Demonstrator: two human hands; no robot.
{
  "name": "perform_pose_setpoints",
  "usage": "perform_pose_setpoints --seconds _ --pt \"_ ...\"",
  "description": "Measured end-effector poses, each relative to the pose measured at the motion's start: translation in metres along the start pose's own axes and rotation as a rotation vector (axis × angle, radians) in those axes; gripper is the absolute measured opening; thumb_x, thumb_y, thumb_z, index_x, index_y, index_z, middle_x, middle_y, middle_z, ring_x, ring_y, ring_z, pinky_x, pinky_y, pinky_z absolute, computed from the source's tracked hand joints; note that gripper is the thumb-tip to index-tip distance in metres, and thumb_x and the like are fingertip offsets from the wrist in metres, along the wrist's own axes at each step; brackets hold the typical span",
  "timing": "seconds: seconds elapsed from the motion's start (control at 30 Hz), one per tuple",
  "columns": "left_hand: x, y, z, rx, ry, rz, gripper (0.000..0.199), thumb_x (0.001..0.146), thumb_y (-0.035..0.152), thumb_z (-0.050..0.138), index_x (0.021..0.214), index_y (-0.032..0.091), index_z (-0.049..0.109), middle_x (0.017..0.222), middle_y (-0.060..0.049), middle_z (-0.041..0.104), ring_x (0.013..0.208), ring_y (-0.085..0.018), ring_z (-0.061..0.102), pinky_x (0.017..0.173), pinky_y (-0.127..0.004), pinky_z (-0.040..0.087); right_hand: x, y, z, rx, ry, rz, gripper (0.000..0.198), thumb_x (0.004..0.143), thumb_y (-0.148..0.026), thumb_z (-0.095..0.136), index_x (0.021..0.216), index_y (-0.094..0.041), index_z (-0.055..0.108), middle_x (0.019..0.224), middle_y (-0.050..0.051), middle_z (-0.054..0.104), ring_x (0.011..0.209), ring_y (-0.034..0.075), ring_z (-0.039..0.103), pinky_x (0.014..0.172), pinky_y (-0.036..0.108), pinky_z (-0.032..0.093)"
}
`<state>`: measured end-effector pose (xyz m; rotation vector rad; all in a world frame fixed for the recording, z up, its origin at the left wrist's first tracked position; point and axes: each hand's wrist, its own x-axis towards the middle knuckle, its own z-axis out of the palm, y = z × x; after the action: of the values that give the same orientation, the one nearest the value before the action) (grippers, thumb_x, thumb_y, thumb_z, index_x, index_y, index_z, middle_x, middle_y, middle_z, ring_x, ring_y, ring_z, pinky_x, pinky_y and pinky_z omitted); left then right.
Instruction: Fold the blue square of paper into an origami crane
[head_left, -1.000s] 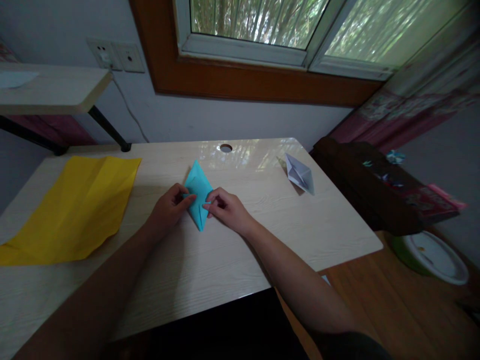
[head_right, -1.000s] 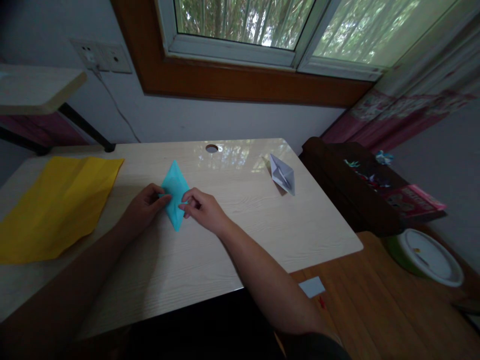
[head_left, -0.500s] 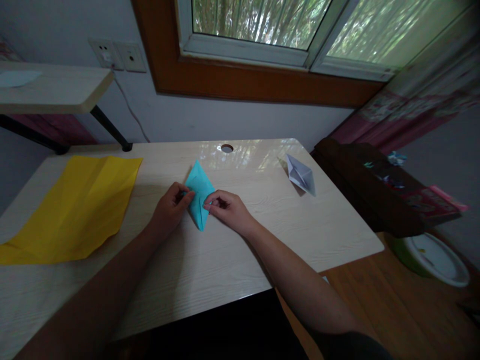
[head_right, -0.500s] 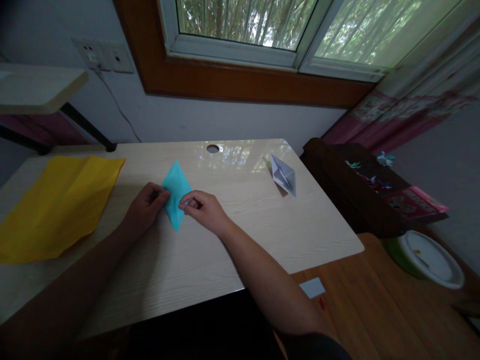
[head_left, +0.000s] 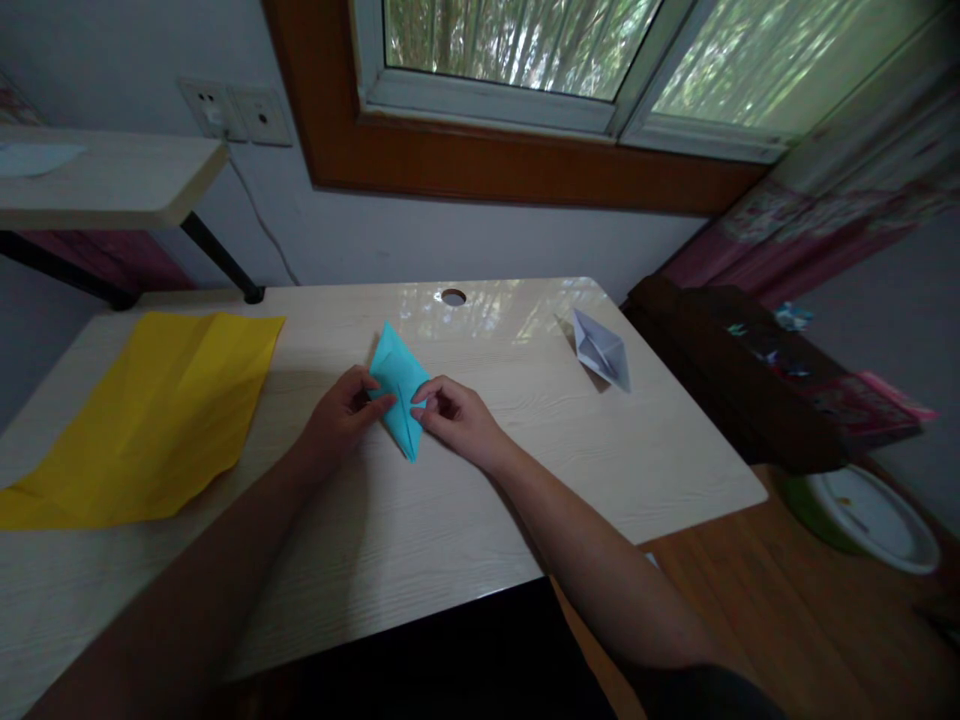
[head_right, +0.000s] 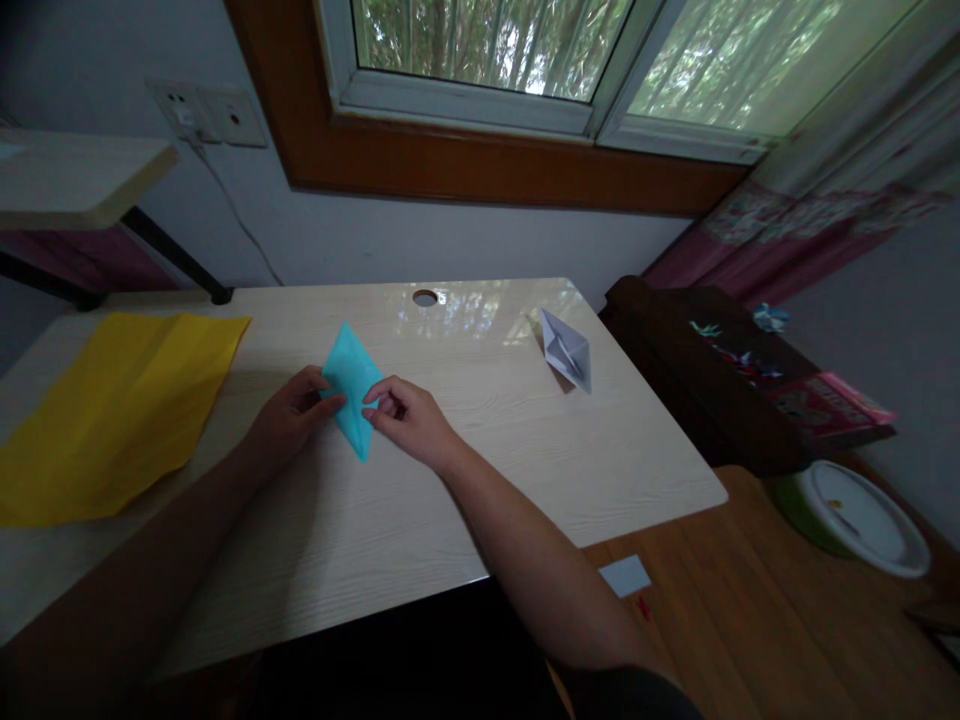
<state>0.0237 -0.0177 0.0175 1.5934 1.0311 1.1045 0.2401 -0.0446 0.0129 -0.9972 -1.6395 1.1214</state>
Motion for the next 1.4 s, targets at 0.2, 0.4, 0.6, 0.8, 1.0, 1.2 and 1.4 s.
perform_pose_setpoints --seconds 0.2,0.4,0.6,0.8,1.0,1.2,1.4 --pt "-0.004 0.000 0.001 0.093 0.015 -0.094 0.033 0.081 0.047 0.074 0.086 0.023 0.051 0.067 0.006 0.049 0.059 -0.013 0.047 0.055 -0.024 0.037 0.000 0.000 0.001 -0.067 -0.031 -0.022 0.021 0.089 -0.040 0.071 0.094 -0.020 0.066 0.073 -0.003 0.054 0.065 0.011 0.048 0.060 0.024 0.040" --pt "-0.005 0.005 0.002 0.218 0.049 -0.065 0.031 0.085 0.048 0.070 0.083 0.023 0.051 0.065 0.006 0.049 0.058 -0.014 0.047 0.056 -0.025 0.037 -0.001 -0.005 0.001 -0.099 -0.052 -0.036 0.024 0.089 -0.044 0.073 0.091 -0.021 0.066 0.075 -0.002 0.057 0.067 0.011 0.051 0.062 0.025 0.042" --pt "-0.005 0.008 0.002 0.284 0.109 -0.054 0.029 0.086 0.047 0.068 0.083 0.023 0.051 0.064 0.006 0.048 0.058 -0.014 0.047 0.056 -0.026 0.037 -0.002 -0.004 0.006 -0.080 -0.138 0.042 0.036 0.082 -0.048 0.081 0.094 -0.021 0.061 0.073 -0.004 0.058 0.064 0.011 0.052 0.060 0.025 0.041" --pt "-0.005 0.006 0.003 0.270 0.145 -0.079 0.030 0.086 0.048 0.068 0.086 0.023 0.051 0.064 0.007 0.048 0.057 -0.013 0.049 0.054 -0.025 0.039 -0.003 -0.006 0.008 -0.107 -0.132 0.056 0.039 0.078 -0.043 0.084 0.094 -0.022 0.055 0.074 -0.006 0.058 0.063 0.010 0.052 0.058 0.024 0.039" --pt "-0.003 0.007 0.006 0.019 0.174 -0.104 0.033 0.086 0.047 0.069 0.095 0.023 0.049 0.080 0.005 0.057 0.066 -0.013 0.062 0.060 -0.026 0.054 -0.002 0.000 0.008 0.026 -0.102 0.139 0.034 0.080 -0.037 0.080 0.101 -0.023 0.057 0.072 -0.007 0.059 0.063 0.010 0.054 0.059 0.023 0.041" --pt "-0.003 0.010 0.008 -0.118 0.103 -0.049 0.044 0.082 0.039 0.074 0.113 0.025 0.046 0.093 0.003 0.062 0.070 -0.012 0.064 0.062 -0.026 0.058 0.001 0.006 0.008 0.154 -0.103 0.151 0.035 0.081 -0.037 0.079 0.103 -0.023 0.057 0.078 -0.004 0.063 0.068 0.012 0.058 0.064 0.025 0.047" --pt "-0.001 -0.001 -0.002 0.130 0.166 0.064 0.041 0.083 0.040 0.075 0.117 0.026 0.057 0.114 -0.004 0.056 0.099 -0.018 0.063 0.081 -0.032 0.059 -0.003 0.000 -0.001 0.021 -0.105 0.123 0.028 0.088 -0.040 0.071 0.106 -0.022 0.058 0.073 -0.005 0.056 0.065 0.011 0.052 0.060 0.024 0.041"
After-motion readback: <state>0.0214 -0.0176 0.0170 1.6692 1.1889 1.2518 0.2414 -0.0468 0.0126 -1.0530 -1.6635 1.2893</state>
